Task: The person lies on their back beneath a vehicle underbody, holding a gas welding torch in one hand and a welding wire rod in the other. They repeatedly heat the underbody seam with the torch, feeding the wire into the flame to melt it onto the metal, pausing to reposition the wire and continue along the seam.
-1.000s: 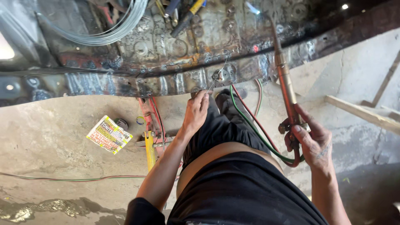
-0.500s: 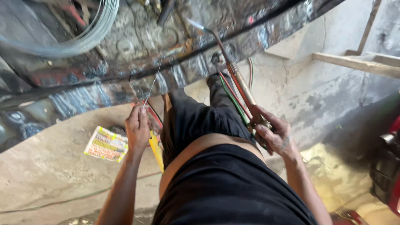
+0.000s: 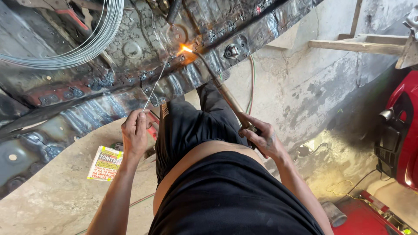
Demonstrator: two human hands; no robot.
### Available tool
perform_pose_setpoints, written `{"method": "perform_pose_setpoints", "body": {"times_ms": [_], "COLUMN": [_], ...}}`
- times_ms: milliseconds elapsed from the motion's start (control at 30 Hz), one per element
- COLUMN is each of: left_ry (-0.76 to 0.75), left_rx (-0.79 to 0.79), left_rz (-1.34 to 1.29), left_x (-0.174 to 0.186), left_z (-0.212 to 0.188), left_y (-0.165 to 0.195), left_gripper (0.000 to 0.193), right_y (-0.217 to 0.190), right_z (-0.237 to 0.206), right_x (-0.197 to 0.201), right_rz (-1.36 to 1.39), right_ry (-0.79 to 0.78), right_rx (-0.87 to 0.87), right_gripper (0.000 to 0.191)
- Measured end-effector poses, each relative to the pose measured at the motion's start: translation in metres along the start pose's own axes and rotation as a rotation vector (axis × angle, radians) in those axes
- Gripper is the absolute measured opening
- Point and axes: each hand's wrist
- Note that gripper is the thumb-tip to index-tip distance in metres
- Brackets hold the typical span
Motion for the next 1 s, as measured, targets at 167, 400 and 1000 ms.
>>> {"method": "perform_pose_setpoints", "body": {"times_ms": [167,400,1000], "left_ry": [0.071,0.231,0.332], "left_rx": [-0.188,-0.523,-0.587], "left_rz": [0.252,0.381,1.168], "left_x": [0.000,-0.010,-0.010], "left_z": [0.005,0.044,0.173], "left_y": [0.017,0.073,0.157], "left_gripper": [0.021,0.014,0.011], "right_y": [0.004,0.008,0.007], "right_z": [0.006,0.010,0.010], "right_x": [-0.019,-0.032,-0.030], "right_rz": [0.013,0.001,-0.039], "right_ry": [-0.023,-0.038,-0.034], "right_rx": [-0.030,0.068,0.101], "right_gripper": [0.059,0.058,0.058]}}
Point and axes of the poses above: each hand's wrist, its own z-axis towards the middle knuckle, its own x-axis out of the back of the hand, y = z × x, and after that the axes turned 10 degrees about x, right-handed
